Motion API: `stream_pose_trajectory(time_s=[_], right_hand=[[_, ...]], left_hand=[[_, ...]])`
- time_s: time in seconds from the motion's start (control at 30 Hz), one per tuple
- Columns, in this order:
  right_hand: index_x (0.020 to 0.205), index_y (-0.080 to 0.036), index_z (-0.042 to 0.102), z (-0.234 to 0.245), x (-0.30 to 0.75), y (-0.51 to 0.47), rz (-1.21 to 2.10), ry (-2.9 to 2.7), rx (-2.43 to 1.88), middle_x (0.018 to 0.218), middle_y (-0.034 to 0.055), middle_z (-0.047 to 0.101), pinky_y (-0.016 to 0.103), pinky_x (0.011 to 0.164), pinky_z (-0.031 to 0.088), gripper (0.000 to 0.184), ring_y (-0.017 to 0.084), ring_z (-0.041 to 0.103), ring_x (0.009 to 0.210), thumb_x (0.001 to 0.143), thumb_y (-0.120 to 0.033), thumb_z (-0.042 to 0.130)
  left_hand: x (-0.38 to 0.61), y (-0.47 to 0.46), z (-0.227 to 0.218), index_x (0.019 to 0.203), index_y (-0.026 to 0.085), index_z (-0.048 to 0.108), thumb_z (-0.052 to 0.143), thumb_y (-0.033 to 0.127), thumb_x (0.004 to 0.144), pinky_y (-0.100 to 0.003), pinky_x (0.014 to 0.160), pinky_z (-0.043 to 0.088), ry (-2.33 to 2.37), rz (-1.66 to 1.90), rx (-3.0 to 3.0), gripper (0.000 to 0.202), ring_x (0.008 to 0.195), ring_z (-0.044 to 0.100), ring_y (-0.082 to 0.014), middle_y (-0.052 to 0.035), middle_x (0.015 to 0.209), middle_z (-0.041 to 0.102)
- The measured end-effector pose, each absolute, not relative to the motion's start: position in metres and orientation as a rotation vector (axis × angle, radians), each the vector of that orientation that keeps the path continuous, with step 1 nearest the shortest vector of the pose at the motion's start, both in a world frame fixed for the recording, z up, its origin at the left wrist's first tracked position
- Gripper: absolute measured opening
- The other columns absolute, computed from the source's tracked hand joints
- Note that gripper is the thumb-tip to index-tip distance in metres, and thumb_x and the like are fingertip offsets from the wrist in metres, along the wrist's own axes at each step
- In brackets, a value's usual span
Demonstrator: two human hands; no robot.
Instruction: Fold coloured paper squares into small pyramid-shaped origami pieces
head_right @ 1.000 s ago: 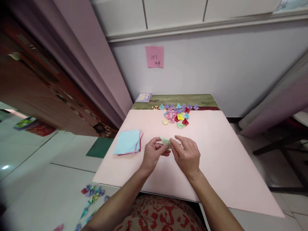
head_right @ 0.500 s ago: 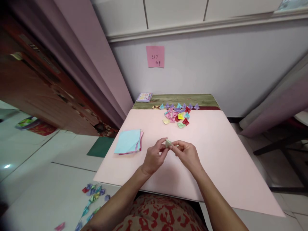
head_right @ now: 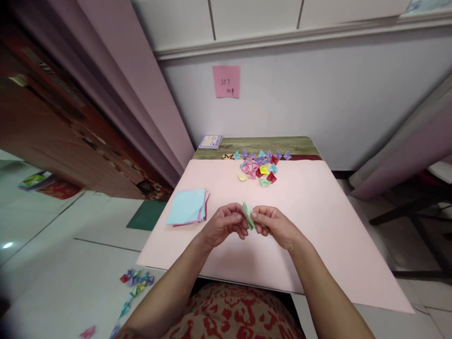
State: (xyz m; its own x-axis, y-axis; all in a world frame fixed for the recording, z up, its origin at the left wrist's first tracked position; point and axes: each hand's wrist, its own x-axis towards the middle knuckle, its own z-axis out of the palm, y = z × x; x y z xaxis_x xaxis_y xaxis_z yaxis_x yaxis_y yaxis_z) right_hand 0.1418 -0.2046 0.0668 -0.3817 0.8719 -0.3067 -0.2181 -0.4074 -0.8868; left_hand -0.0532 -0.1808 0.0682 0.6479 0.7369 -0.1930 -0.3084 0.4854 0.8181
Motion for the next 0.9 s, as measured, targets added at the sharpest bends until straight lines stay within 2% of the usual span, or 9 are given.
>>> stream_pose_trajectory(time_s=[0.17,0.47,0.57,0.77,0.9], right_hand=[[0.067,-0.016,0.057,0.0632,0.1353,-0.2029,1.958,-0.907,-0.975,0.047,-0.0062,0.047,0.018,0.043,0.019,0.039,0.003,0.031,0.041,0.073,-0.048,0.079],[0.067,-0.016,0.054,0.0609,0.1373,-0.2026,2.056,-0.77,-0.866,0.043,-0.0092,0.038,0.017,0.042,0.017,0.041,0.002,0.023,0.039,0.073,-0.048,0.079],[0.069,-0.016,0.056,0.0621,0.1387,-0.2017,2.002,-0.793,-0.945,0.048,-0.0067,0.045,0.016,0.041,0.022,0.039,0.003,0.032,0.041,0.073,-0.047,0.08],[0.071,-0.016,0.061,0.0663,0.1401,-0.2027,1.759,-1.043,-1.134,0.059,-0.0029,0.057,0.02,0.052,0.044,0.036,0.008,0.053,0.053,0.07,-0.046,0.082],[0.077,-0.017,0.064,0.0635,0.1374,-0.2035,1.611,-1.129,-1.186,0.062,-0.0011,0.062,0.023,0.056,0.048,0.036,0.011,0.058,0.058,0.068,-0.045,0.084]], left_hand=[[-0.0508,-0.1813,0.0615,0.09,0.012,0.061,0.081,0.033,0.07,-0.021,0.043,0.052,0.577,0.614,0.756,0.036,0.048,0.066,-0.0154,-0.0041,0.064,0.07],[-0.0565,-0.1796,0.0585,0.087,0.012,0.059,0.08,0.035,0.071,-0.016,0.033,0.044,0.536,0.592,0.683,0.035,0.037,0.06,-0.0118,-0.0026,0.06,0.069],[-0.0572,-0.178,0.0611,0.086,0.013,0.057,0.08,0.036,0.071,-0.017,0.035,0.045,0.563,0.586,0.715,0.035,0.039,0.061,-0.0125,-0.0042,0.063,0.071],[-0.0591,-0.1756,0.0643,0.083,0.014,0.059,0.081,0.045,0.069,-0.026,0.049,0.055,0.743,0.628,0.92,0.04,0.054,0.069,-0.0181,-0.0068,0.07,0.073],[-0.0562,-0.1759,0.0636,0.081,0.013,0.059,0.083,0.041,0.066,-0.028,0.058,0.057,0.81,0.771,0.993,0.039,0.057,0.068,-0.0168,-0.0042,0.067,0.071]])
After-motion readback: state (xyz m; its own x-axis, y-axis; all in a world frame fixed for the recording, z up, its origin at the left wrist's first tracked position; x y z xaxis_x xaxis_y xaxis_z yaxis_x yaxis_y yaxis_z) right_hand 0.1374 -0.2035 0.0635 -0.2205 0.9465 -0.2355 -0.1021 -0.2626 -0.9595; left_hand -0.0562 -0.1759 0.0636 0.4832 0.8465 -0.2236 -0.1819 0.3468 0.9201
